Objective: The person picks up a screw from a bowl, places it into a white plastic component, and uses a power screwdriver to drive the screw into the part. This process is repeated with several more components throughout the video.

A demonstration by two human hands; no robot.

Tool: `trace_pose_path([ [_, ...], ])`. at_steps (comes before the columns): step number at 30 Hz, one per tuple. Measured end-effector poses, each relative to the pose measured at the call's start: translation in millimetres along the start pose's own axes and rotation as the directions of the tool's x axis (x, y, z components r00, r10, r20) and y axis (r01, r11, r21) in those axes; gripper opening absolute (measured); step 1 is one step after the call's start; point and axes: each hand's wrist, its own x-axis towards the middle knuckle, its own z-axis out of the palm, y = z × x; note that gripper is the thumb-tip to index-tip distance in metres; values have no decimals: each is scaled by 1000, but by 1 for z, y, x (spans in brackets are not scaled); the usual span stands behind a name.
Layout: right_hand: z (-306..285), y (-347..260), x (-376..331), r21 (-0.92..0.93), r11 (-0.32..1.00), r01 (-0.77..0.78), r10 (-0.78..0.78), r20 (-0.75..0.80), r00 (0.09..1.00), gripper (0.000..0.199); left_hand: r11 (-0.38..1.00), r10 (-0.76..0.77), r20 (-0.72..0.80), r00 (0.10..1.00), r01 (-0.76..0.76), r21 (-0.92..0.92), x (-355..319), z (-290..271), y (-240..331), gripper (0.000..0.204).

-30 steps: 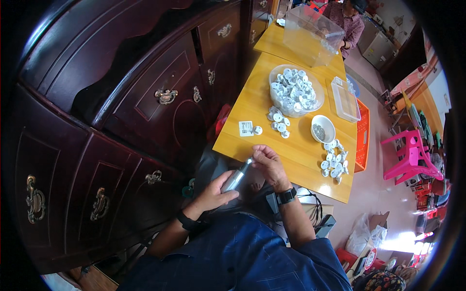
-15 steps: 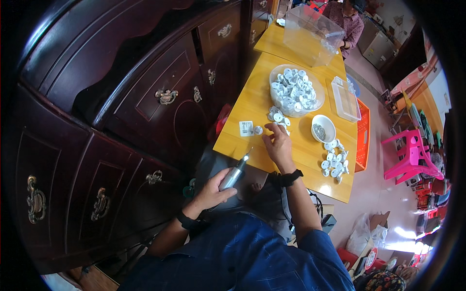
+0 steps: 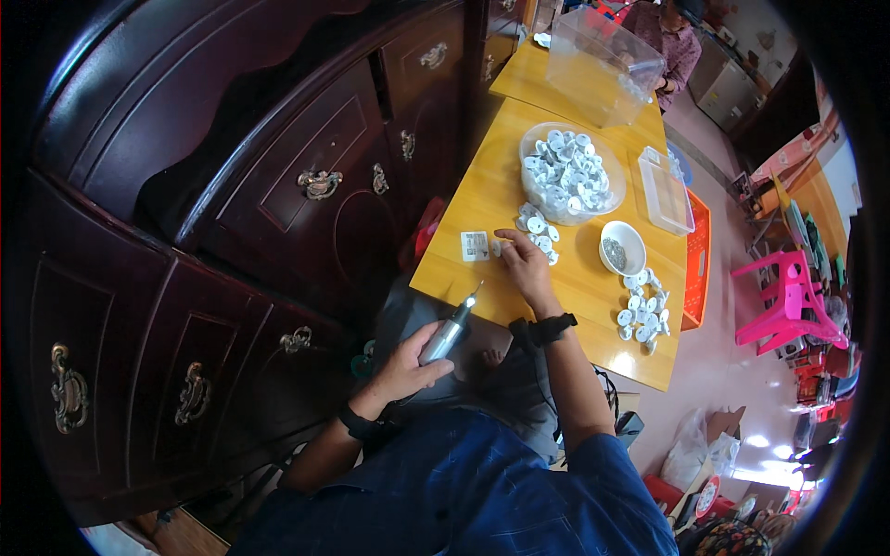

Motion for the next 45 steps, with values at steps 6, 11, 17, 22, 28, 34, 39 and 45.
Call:
trace_pose_path([
  [6,-16,0,-29,717,582,-384,135,381,915,22,1000,20,15,1000,-20,-11,5,1,2,61],
  [11,-15,-3,-43,769,485,-417,136,405,904,23,1000,-1,-3,1000,1,-26,6,1,1,61],
  [17,-3,3,-51,727,622,-293,127,276,953,19,1000,2,4,1000,-2,-15,8,4,6,61],
  [22,4,1,-55,628,746,-224,101,226,969,19,1000,-11,5,1000,11,22,9,6,9,62],
  [28,5,1,-58,618,756,-214,81,236,968,18,996,-56,-31,998,58,72,9,8,10,63],
  [34,9,2,-58,521,832,-192,90,214,973,17,997,-49,-28,998,51,63,11,9,8,61],
  [39,10,0,-59,514,834,-203,107,210,972,19,996,-39,-2,999,39,85,11,9,9,64],
  [45,11,1,-60,460,875,-154,68,198,978,19,996,-33,-2,999,33,80,11,9,9,63],
])
